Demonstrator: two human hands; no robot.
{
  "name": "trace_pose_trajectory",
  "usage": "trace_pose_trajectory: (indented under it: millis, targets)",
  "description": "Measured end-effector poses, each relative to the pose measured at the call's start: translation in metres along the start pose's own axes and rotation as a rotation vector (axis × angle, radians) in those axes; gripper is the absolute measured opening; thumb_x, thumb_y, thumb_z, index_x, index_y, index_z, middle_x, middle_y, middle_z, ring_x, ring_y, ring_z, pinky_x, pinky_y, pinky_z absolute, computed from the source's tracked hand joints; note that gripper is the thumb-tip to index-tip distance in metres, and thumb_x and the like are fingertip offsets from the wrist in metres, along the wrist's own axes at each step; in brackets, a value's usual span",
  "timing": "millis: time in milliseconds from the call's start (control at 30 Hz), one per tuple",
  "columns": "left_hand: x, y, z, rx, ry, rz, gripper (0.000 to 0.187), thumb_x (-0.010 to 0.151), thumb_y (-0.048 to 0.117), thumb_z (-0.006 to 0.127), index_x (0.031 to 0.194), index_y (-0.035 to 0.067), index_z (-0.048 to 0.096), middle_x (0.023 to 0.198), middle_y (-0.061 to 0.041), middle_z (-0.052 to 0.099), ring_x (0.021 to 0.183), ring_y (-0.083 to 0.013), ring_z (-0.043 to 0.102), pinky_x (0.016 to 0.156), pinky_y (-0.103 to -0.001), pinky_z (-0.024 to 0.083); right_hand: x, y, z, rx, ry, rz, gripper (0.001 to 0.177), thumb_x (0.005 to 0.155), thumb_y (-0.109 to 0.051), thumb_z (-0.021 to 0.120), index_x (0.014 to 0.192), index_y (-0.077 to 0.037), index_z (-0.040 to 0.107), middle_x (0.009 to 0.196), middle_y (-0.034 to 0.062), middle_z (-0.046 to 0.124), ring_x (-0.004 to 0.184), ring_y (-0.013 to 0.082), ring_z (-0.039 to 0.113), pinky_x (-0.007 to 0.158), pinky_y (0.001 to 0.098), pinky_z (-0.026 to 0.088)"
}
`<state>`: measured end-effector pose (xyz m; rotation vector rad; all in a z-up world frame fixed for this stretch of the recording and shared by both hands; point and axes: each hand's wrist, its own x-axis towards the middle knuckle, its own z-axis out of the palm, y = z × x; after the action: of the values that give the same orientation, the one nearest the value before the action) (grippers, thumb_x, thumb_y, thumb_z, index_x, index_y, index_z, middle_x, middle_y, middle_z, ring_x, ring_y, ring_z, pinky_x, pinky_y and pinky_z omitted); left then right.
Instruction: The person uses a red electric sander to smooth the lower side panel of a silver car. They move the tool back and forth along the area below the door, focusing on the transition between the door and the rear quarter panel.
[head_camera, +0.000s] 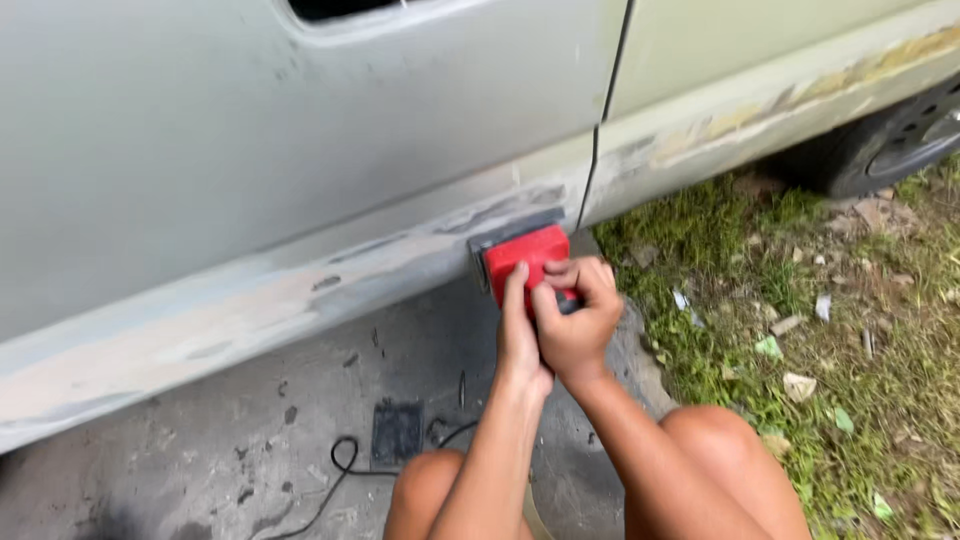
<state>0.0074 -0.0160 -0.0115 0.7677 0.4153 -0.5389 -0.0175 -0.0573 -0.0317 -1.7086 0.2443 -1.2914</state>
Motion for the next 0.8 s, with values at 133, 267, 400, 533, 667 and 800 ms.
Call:
trace_pose_trajectory:
  millis: [133, 267, 400, 533, 667, 800]
  targets:
    - [-0.006, 0.003, -0.002, 0.017, 0.001, -0.009, 0.075, 0.077, 0.051, 0.080, 0.127, -0.001, 0.061, 0.114, -0.024, 0.069, 0.099, -0.0332, 0.071, 0.082, -0.048, 0.059, -0.001, -0.002, -0.005, 0.000, -0.004, 0.028, 0.012, 0.075, 0.000, 0.068, 0.068, -0.010, 0.064, 0.082, 0.0088, 0.072, 0.082, 0.0300, 0.067, 0.082, 0.0378, 0.049]
    - [0.003, 0.002, -0.019, -0.021, 0.017, 0.044, 0.068, 0.075, 0.050, 0.081, 0.121, 0.002, 0.065, 0.106, -0.017, 0.070, 0.091, -0.0286, 0.071, 0.078, -0.043, 0.060, -0.008, -0.014, 0.005, -0.004, -0.026, -0.062, 0.012, 0.075, -0.001, 0.068, 0.069, -0.011, 0.064, 0.082, 0.0085, 0.071, 0.082, 0.0319, 0.065, 0.083, 0.0401, 0.051]
    - [0.002, 0.008, -0.032, -0.086, 0.073, -0.008, 0.058, 0.074, 0.043, 0.084, 0.113, 0.004, 0.067, 0.098, -0.020, 0.072, 0.084, -0.0324, 0.072, 0.074, -0.048, 0.061, -0.023, -0.019, 0.013, -0.013, -0.028, 0.027, 0.013, 0.069, -0.003, 0.072, 0.065, -0.014, 0.065, 0.078, 0.0045, 0.071, 0.079, 0.0274, 0.066, 0.085, 0.0384, 0.055]
    - [-0.010, 0.020, -0.028, -0.103, 0.061, 0.006, 0.051, 0.074, 0.040, 0.083, 0.108, 0.005, 0.067, 0.093, -0.019, 0.070, 0.079, -0.0319, 0.071, 0.070, -0.048, 0.061, -0.025, -0.028, 0.019, 0.004, -0.023, 0.015, 0.013, 0.070, -0.005, 0.072, 0.066, -0.014, 0.064, 0.078, 0.0042, 0.070, 0.080, 0.0269, 0.065, 0.086, 0.0388, 0.056]
    - [0.019, 0.019, -0.052, -0.045, 0.017, -0.009, 0.050, 0.073, 0.046, 0.082, 0.103, 0.007, 0.069, 0.089, -0.017, 0.072, 0.078, -0.0312, 0.071, 0.071, -0.046, 0.060, -0.028, -0.031, 0.027, -0.010, -0.021, -0.007, 0.013, 0.069, -0.005, 0.071, 0.065, -0.014, 0.062, 0.076, 0.0057, 0.068, 0.076, 0.0304, 0.064, 0.083, 0.0399, 0.054]
    - [0.007, 0.019, -0.059, -0.043, 0.012, -0.020, 0.045, 0.075, 0.046, 0.079, 0.100, 0.009, 0.069, 0.088, -0.016, 0.072, 0.076, -0.0308, 0.071, 0.069, -0.046, 0.060, -0.038, -0.033, 0.024, -0.001, -0.031, 0.011, 0.014, 0.070, -0.006, 0.072, 0.066, -0.016, 0.063, 0.078, 0.0035, 0.069, 0.076, 0.0282, 0.064, 0.083, 0.0383, 0.054]
